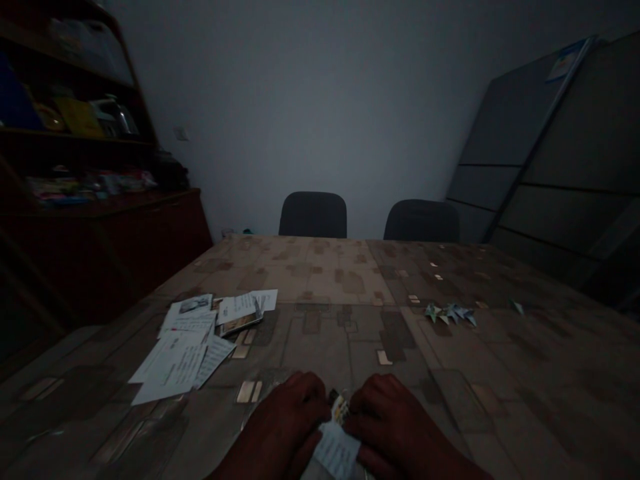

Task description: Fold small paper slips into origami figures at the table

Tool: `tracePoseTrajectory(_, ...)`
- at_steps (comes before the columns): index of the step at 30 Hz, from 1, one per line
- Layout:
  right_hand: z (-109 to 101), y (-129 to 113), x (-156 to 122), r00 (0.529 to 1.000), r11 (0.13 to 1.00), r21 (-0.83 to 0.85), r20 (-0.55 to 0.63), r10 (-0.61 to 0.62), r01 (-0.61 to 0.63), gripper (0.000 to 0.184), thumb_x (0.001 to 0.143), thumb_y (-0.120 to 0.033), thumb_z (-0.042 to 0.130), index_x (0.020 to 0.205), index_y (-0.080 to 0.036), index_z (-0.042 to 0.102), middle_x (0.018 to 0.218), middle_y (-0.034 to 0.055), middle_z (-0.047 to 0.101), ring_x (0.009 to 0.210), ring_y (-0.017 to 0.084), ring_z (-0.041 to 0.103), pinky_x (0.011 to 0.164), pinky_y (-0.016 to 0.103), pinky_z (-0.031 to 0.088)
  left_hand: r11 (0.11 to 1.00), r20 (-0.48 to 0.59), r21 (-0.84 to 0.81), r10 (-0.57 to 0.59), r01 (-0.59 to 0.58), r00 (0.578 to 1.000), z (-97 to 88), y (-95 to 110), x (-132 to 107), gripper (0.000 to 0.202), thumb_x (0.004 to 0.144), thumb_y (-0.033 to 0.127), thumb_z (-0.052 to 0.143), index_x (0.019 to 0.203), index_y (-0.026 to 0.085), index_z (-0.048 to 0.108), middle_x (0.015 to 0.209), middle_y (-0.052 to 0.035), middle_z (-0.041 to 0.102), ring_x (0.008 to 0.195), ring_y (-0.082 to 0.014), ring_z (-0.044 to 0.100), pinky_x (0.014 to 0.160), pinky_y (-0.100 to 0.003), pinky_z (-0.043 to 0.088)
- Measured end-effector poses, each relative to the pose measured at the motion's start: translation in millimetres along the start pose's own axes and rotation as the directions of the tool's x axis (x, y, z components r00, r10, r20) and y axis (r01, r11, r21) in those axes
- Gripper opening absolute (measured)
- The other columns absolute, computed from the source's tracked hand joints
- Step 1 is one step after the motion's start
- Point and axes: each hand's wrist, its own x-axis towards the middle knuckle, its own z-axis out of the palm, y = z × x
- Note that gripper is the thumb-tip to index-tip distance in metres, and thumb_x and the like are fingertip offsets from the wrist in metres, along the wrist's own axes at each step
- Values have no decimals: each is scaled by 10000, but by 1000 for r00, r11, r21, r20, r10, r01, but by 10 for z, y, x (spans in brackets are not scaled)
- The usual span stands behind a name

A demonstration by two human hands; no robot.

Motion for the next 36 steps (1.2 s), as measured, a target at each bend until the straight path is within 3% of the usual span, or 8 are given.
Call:
tracePoseTrajectory(5,69,57,-29,998,997,73,-58,4,0,128,917,-310,614,930,-198,675,877,50,654,820,215,527,713,346,357,990,10,96,100,-101,995,18,-56,-57,266,724,102,659,959,224,630,982,-47,655,881,-233,588,747,-329,457)
tracePoseTrajectory(9,79,61,-27,995,985,165,-83,58,-44,105,919,-251,622,873,-193,696,844,40,645,813,203,540,722,339,354,984,-96,108,152,-141,984,126,-185,-152,288,727,244,765,977,234,623,949,-31,652,839,-224,586,701,-318,436)
tracePoseTrajectory(14,28,9,-3,981,948,278,-75,181,-153,94,868,-155,678,782,-192,688,827,14,647,842,190,562,762,332,357,997,-199,79,32,-16,979,222,-144,-118,133,798,91,663,824,221,644,875,-7,652,825,-210,591,708,-317,417)
tracePoseTrajectory(19,68,2,41,936,888,389,-142,321,-246,191,827,-122,705,664,-169,618,738,-16,629,785,164,584,788,334,359,992,-199,71,-88,104,976,156,-13,-52,123,824,101,655,759,204,644,847,-7,648,813,-212,595,708,-331,421)
tracePoseTrajectory(23,183,11,78,896,871,365,-168,410,-330,239,797,-104,721,611,-163,583,675,-23,607,740,166,567,762,331,349,982,-197,119,-119,144,973,132,14,-29,119,820,129,684,731,196,643,852,-7,650,812,-216,598,715,-347,416)
tracePoseTrajectory(31,335,33,58,881,895,261,-219,419,-361,156,796,-162,731,709,-195,606,763,-2,593,783,202,535,738,328,315,962,-217,179,-168,208,962,126,7,9,141,750,137,722,660,193,628,835,-17,657,809,-228,610,681,-333,404)
tracePoseTrajectory(36,342,8,68,870,895,237,-238,432,-379,157,771,-148,730,699,-204,602,755,-4,584,781,207,530,723,326,304,947,-207,232,-176,223,962,133,11,22,155,796,200,683,654,195,623,822,-27,652,792,-238,610,672,-345,397)
